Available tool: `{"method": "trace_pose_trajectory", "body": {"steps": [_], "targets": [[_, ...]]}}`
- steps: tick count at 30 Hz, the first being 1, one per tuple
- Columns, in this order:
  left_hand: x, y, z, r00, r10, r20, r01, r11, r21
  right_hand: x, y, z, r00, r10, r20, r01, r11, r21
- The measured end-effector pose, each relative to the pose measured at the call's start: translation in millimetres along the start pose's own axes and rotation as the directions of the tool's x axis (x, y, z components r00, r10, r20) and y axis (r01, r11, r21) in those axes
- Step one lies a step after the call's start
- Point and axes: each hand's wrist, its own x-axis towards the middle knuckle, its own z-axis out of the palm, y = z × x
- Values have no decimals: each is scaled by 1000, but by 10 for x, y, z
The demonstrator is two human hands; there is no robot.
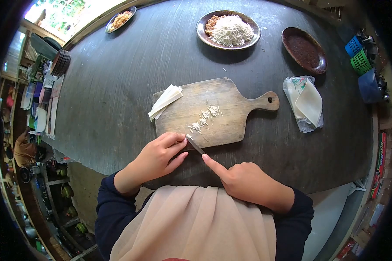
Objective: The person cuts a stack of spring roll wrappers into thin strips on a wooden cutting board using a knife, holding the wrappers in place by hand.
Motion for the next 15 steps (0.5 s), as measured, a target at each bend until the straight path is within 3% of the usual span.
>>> {"method": "trace_pose_trajectory", "body": {"steps": [15], "targets": [[-6, 7, 2, 1000, -2, -2, 2, 1000, -5, -71, 1, -81, 997, 49, 63, -49, 999, -9]]}}
